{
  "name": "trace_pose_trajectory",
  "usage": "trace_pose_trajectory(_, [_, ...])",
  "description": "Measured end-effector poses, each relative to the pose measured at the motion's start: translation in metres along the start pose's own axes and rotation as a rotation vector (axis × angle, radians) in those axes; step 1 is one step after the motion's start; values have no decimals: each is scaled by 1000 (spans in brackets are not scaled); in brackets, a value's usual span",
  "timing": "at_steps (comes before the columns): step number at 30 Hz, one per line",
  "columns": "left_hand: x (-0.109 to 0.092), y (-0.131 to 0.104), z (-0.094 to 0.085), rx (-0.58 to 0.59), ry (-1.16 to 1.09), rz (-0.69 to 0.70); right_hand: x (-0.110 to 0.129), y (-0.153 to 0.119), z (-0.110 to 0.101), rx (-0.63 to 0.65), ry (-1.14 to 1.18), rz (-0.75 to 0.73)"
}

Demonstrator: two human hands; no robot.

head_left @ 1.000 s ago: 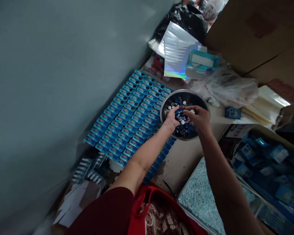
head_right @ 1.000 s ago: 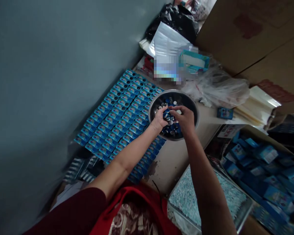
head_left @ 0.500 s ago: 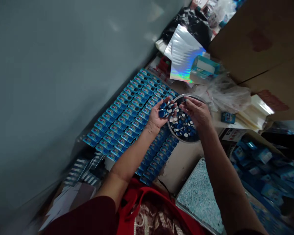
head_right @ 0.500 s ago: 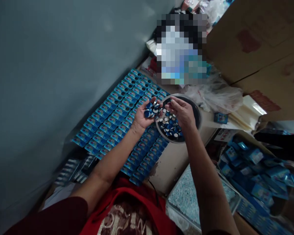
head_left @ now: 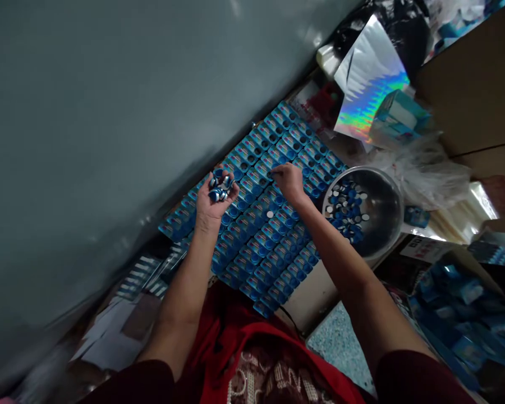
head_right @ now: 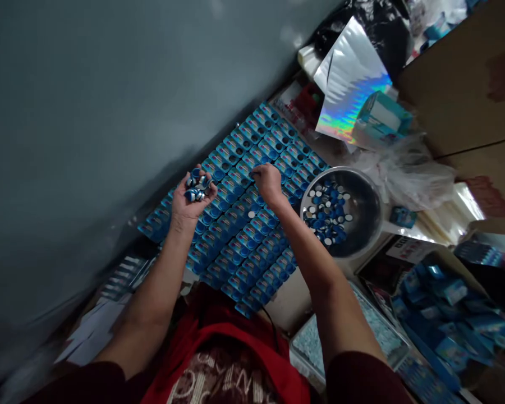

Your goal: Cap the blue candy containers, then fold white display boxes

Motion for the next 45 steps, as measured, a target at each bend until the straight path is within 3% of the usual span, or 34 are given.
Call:
trace_pose_trajectory(5, [-1, -6, -16, -81, -4, -49, 4, 25, 10, 47, -302, 121])
trace_pose_trajectory(9, [6, -4, -20, -59, -7, -83, -22, 70, 18, 86, -171, 159])
trace_pose_trajectory(12, [10, -6, -21, -40, -9, -90, -29, 90, 14, 67, -61, 52])
trace_pose_trajectory(15, [14, -15, -23, -51, -8, -107, -14, 67, 3, 67, -191, 58])
trace_pose_trajectory(17, [15, -23, -28, -60, -8, -110, 2, 29, 0, 67, -275, 68])
trace_pose_trajectory(19, [14, -33, -37, -67, -11, -89, 20, -17, 3, 83, -283, -47])
trace_pose_trajectory(22, [13, -45, -51, -80, -15, -46, 31, -75, 30, 308, -317, -250])
trace_pose_trajectory(24, [17, -50, -58, -97, -11, -44, 23, -94, 50, 473, -406, -275])
trace_pose_trajectory(29, [27, -51, -55, -85, 11, -59, 9, -88, 69, 567, -486, -337])
trace_pose_trajectory(37, [27, -47, -56, -82, -21, -69, 12, -87, 63, 499, -442, -449])
trace_pose_trajectory(40, [27, -45, -56, -94, 0, -77, 12, -85, 66, 540, -435, -450])
trace_pose_trajectory(45, [26, -42, -56, -104, 10, -86, 13, -78, 59, 553, -187, -483])
Point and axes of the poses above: each hand's wrist, its own y-axis towards the middle knuckle, its own z-axis out of the palm, x = y × z, the point moved 7 cm from there along y, towards the middle knuckle, and after that the axes turned 9 degrees about x, right-handed, at the moved point
